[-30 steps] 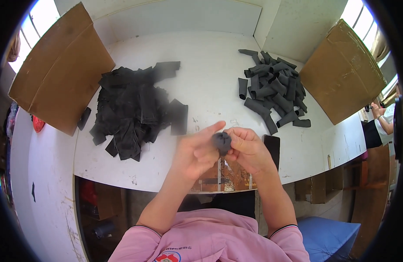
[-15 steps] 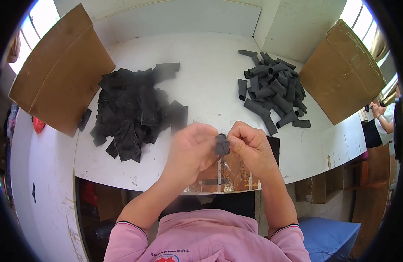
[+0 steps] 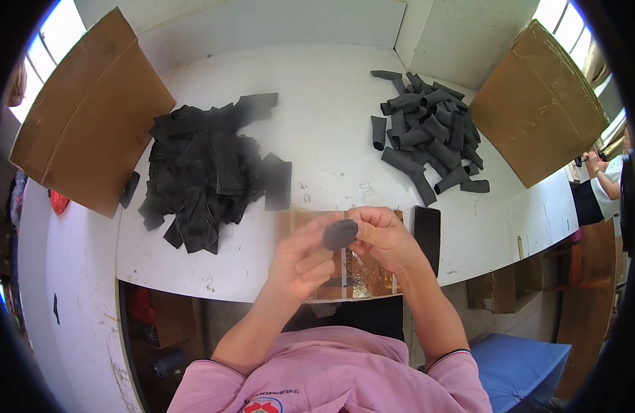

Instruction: Processing small black rubber or plastic components by folding or manipulating them at a workbench.

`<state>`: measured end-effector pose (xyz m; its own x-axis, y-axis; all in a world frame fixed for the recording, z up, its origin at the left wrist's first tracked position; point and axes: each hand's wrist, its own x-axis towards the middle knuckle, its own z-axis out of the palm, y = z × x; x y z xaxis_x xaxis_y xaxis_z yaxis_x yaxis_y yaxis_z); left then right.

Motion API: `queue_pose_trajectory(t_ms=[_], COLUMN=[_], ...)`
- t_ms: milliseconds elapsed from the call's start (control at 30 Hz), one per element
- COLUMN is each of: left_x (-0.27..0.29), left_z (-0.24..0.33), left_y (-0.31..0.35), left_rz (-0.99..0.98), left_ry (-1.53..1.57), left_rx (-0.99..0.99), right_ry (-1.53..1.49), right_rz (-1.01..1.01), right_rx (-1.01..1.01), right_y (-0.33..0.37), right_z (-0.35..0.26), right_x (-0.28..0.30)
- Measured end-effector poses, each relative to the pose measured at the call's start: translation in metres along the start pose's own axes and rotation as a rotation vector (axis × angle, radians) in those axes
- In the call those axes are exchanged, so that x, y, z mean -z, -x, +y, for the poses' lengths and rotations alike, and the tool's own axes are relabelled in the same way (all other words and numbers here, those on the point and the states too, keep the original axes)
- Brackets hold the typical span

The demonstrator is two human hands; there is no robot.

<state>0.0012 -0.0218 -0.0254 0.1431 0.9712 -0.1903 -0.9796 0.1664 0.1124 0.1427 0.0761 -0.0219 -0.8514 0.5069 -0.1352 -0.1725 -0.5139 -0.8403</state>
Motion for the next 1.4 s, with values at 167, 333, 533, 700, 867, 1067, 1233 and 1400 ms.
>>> queue_pose_trajectory(t_ms=[167, 333, 533, 700, 867, 1067, 1233, 1400], left_x=[-0.043, 0.005, -0.02, -0.018, -0.009, -0.017, -0.048, -0.044], left_z=[-0.011, -0.008, 0.001, -0.009, -0.009, -0.015, 0.005, -0.001], left_y=[0.007, -0.001, -0.004, -0.003, 0.001, -0.01, -0.025, -0.015], left_rz=[-0.195, 0.125, -0.075, -0.097, 0.088, -0.051, -0.141, -0.146], left_ry=[-0.594, -0.645, -1.679, -1.225, -0.822, -0.941, -1.716, -1.7], left_rx=[-0.275, -0.259, -0.937, -0.848, -0.651, -0.591, -0.166, -0.514], right_ry=[0.238, 0.136, 0.643, 1.123, 1.68, 1.453, 1.175, 1.193], right_rz=[-0.119, 0.035, 0.29, 0.236, 0.117, 0.2, 0.201, 0.158], right_rx=[0.076, -0.007, 0.156, 0.61, 0.54, 0.556, 0.558, 0.567], right_y=[-0.012, -0.004, 0.0, 0.017, 0.013, 0.015, 0.018, 0.014], right_z=[-0.031, 0.025, 0.009, -0.026, -0.024, -0.002, 0.038, 0.029], right_x=[-0.007, 0.014, 0.007, -0.031, -0.027, -0.018, 0.004, 0.009])
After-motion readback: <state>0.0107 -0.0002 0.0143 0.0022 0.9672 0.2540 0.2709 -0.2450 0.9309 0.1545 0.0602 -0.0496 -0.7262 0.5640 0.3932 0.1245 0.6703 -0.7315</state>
